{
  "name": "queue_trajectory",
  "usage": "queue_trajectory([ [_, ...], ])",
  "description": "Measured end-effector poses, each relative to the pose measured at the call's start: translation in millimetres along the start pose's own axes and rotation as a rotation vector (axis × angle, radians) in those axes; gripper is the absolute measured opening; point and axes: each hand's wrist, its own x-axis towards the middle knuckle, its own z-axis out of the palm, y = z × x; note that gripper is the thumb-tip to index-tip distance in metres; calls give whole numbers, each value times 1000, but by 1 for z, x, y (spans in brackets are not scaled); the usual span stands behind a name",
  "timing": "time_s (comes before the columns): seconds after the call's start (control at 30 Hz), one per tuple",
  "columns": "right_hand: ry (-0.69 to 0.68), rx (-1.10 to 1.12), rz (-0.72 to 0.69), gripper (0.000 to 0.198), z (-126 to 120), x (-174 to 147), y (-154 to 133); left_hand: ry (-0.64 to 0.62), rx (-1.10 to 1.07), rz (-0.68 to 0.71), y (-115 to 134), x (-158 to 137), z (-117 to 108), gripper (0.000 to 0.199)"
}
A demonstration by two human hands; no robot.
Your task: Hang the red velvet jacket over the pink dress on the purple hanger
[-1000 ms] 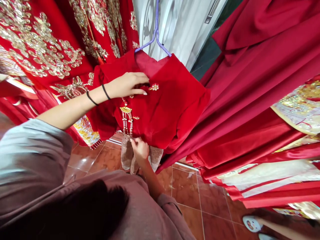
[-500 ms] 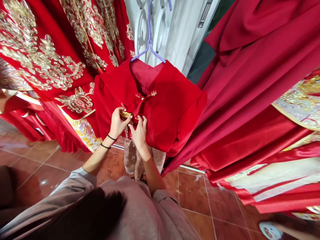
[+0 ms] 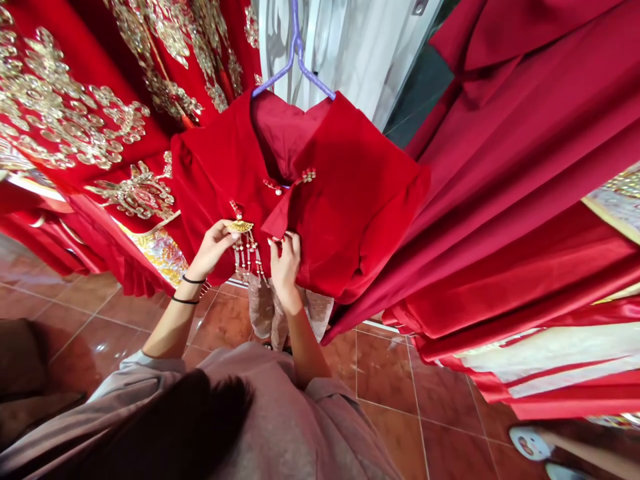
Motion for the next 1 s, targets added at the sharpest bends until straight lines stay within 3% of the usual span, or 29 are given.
queue_trajectory([
  [0.2,-114,106,-182,19,-12,-20,-37,177,40,99,-7,1,22,38],
  [0.37,-141,48,-212,22,11,-12,-42,214,-91,82,0,1,2,38],
  [0.53,-293,-40,-138,39,21,18,-29,87,82,151,5,4,-10,47],
  [0.6,-364,-36,-148,44,15,24,-29,77,145,242,-1,6,-1,59],
  [0.73,-527,-55,-190,52,-1,32,-35,173,284,406,-22,14,19,86],
  [0.87,-706,-209,-281,54,-23,38,-44,232,344,468,-38,26,26,84],
  [0.93,-720,-334,-343,50,-42,39,-55,237,356,471,-41,33,27,80],
  [1.0,-614,-400,-391,41,-63,43,-72,242,367,453,-41,37,30,79],
])
